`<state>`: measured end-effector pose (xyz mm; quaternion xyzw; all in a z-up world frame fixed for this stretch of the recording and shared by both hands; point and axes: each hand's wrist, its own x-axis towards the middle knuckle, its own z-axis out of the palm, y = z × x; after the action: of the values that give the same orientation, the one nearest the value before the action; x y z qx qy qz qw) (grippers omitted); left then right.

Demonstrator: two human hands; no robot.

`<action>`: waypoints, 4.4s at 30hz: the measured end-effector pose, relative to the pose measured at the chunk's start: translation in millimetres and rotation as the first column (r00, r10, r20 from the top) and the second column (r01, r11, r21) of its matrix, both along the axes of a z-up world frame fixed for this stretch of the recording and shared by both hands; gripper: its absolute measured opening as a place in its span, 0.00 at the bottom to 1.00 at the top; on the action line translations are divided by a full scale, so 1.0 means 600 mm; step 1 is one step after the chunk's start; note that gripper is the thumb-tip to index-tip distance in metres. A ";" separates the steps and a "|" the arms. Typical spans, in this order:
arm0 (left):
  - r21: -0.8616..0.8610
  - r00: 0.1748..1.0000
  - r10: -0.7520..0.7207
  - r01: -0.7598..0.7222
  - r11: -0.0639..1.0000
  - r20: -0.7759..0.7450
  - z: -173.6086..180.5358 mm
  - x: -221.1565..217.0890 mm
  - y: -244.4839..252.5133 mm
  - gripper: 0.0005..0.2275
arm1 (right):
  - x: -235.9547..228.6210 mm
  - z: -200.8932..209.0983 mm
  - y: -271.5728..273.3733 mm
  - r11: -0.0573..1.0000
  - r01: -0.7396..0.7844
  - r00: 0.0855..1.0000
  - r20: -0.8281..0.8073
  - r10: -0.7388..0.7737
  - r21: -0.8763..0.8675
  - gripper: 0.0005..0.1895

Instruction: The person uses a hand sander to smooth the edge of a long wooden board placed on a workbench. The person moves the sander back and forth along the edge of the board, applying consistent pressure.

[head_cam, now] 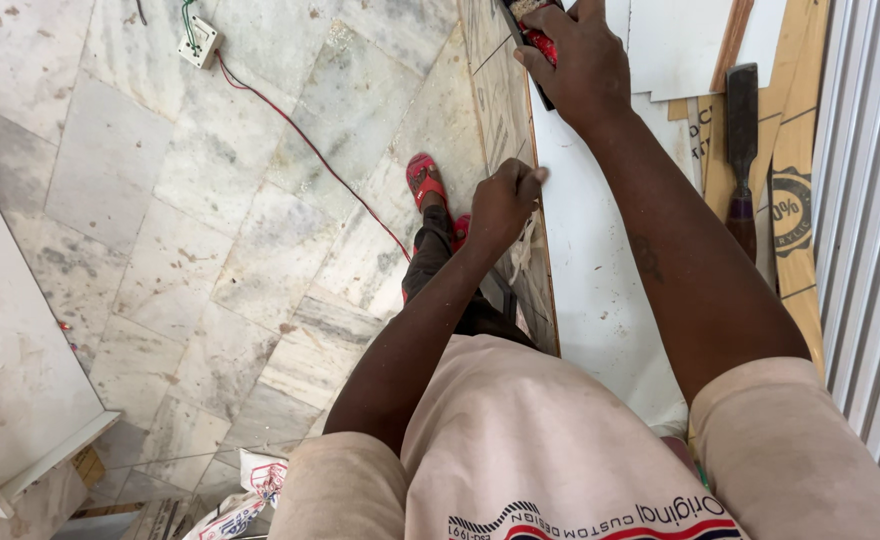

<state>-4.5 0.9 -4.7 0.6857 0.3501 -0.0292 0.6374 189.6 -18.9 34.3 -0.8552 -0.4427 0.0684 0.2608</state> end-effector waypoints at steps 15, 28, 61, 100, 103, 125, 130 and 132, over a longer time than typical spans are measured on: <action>0.094 0.997 0.026 -0.033 0.995 0.071 -0.025 -0.035 -0.056 0.19 | -0.061 0.022 -0.084 0.999 -0.001 0.999 -0.053 -0.001 -0.045 0.20; -0.494 0.916 0.398 -0.364 0.790 -0.037 -0.023 -0.055 -0.068 0.26 | -0.198 0.049 -0.211 0.959 0.010 0.988 -0.144 -0.053 -0.282 0.21; -0.122 0.943 0.255 -0.233 0.965 0.212 0.034 -0.087 -0.179 0.21 | -0.296 0.073 -0.290 0.935 0.098 0.971 -0.175 -0.165 -0.341 0.21; 0.009 0.883 0.282 -0.308 0.951 0.374 -0.157 0.859 0.814 0.23 | 0.549 0.032 0.669 0.987 0.156 0.985 0.076 -0.153 -0.034 0.16; 0.141 0.934 0.240 -0.284 0.948 0.265 -0.178 0.892 0.839 0.25 | 0.562 0.045 0.685 0.991 0.134 0.986 0.100 -0.136 0.027 0.15; -0.113 0.946 0.269 -0.252 0.961 0.183 0.012 0.269 0.206 0.20 | 0.041 0.052 0.082 0.941 0.109 0.966 -0.189 -0.176 -0.321 0.22; -0.038 0.910 0.260 -0.262 0.964 0.322 -0.026 0.383 0.338 0.22 | 0.149 0.030 0.213 0.936 0.124 0.975 -0.133 -0.177 -0.330 0.19; -0.069 0.895 0.296 -0.290 0.954 0.334 -0.033 0.455 0.415 0.20 | 0.214 0.031 0.288 0.950 0.144 0.974 -0.132 -0.186 -0.277 0.18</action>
<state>268.5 249.7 -24.8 0.6141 0.3336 0.1829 0.6915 318.0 153.8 53.1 -0.9084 -0.3343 0.1720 0.1828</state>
